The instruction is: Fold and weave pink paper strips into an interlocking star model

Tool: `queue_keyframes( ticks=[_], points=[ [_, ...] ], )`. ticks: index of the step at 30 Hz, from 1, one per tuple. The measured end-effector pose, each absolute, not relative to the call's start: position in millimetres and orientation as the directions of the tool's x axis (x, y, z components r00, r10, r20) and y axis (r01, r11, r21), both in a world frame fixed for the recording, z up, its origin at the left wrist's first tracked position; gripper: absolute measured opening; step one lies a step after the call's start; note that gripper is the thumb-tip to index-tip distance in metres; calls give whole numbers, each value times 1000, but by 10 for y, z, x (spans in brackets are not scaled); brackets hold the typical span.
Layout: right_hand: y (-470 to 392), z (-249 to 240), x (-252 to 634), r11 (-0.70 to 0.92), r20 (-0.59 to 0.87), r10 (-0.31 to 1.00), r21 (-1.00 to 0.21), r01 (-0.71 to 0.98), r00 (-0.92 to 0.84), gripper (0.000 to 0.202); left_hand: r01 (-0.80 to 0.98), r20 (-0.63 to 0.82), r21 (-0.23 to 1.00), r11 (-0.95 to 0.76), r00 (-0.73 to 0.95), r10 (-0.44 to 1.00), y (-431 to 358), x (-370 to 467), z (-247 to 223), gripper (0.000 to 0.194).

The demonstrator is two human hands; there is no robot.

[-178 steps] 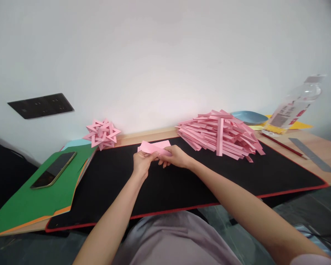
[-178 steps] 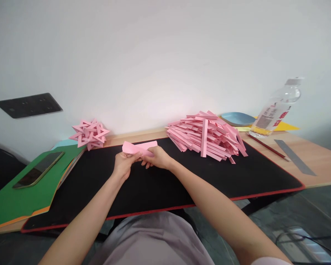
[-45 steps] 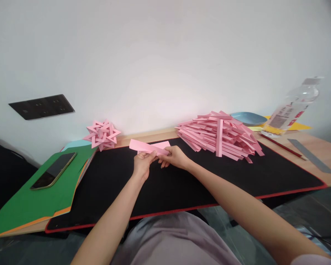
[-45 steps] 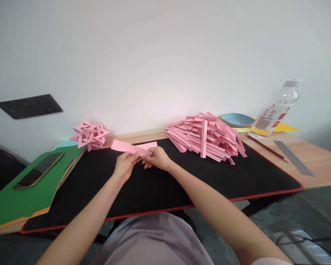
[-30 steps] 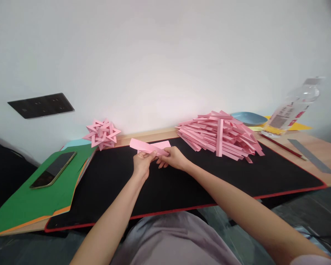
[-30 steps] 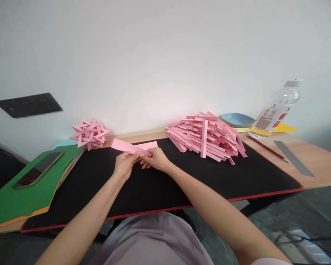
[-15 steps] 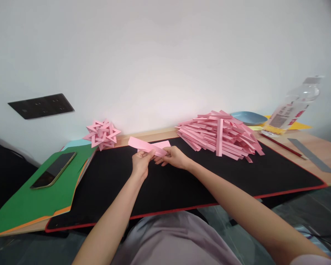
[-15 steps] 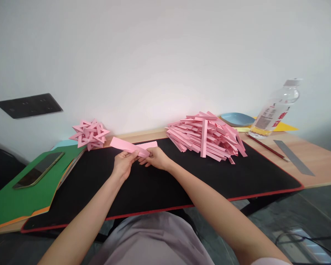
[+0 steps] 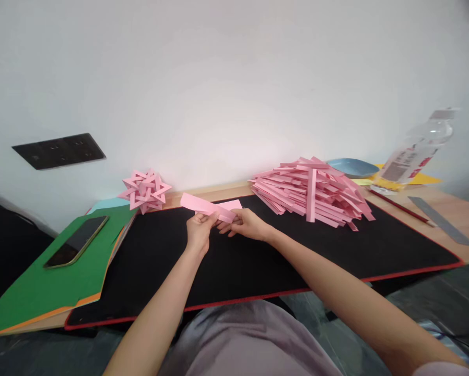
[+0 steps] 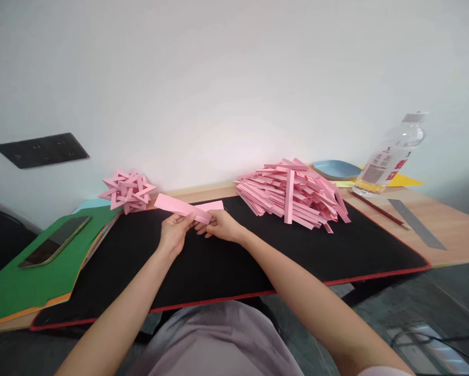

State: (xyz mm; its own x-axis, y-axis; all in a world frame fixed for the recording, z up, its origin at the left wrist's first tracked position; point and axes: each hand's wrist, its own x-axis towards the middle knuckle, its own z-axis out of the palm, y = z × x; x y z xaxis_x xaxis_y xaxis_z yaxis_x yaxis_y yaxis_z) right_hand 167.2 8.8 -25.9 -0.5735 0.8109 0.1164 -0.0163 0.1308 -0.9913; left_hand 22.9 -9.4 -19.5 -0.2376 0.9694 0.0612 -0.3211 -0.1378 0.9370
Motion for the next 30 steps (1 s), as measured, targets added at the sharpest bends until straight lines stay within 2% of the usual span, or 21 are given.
queue_keyframes(
  ticks=[7,11,15,22,26,30],
  points=[
    [110,-262,1694,169,112,842,-984,61,-528,16,-262,39,961,-88,-186,982,-110,223,-183,29],
    [173,-270,1752,160,68,874,-975,152,-482,11,-217,96,966,-141,-204,974,-93,185,-164,31],
    [214,-268,1807,172,65,896,-963,209,-439,8,-264,138,942,-207,-257,957,-62,125,-124,33],
    [228,-257,1854,193,48,879,-945,263,-474,7,-358,160,893,-272,-312,936,-45,84,-52,35],
    [232,-251,1884,330,133,861,-881,339,-491,11,-413,132,869,-273,-338,932,-35,50,-37,33],
    [226,-231,1895,427,243,870,-807,408,-430,17,-432,134,861,-269,-316,939,-34,52,-54,34]
  ],
)
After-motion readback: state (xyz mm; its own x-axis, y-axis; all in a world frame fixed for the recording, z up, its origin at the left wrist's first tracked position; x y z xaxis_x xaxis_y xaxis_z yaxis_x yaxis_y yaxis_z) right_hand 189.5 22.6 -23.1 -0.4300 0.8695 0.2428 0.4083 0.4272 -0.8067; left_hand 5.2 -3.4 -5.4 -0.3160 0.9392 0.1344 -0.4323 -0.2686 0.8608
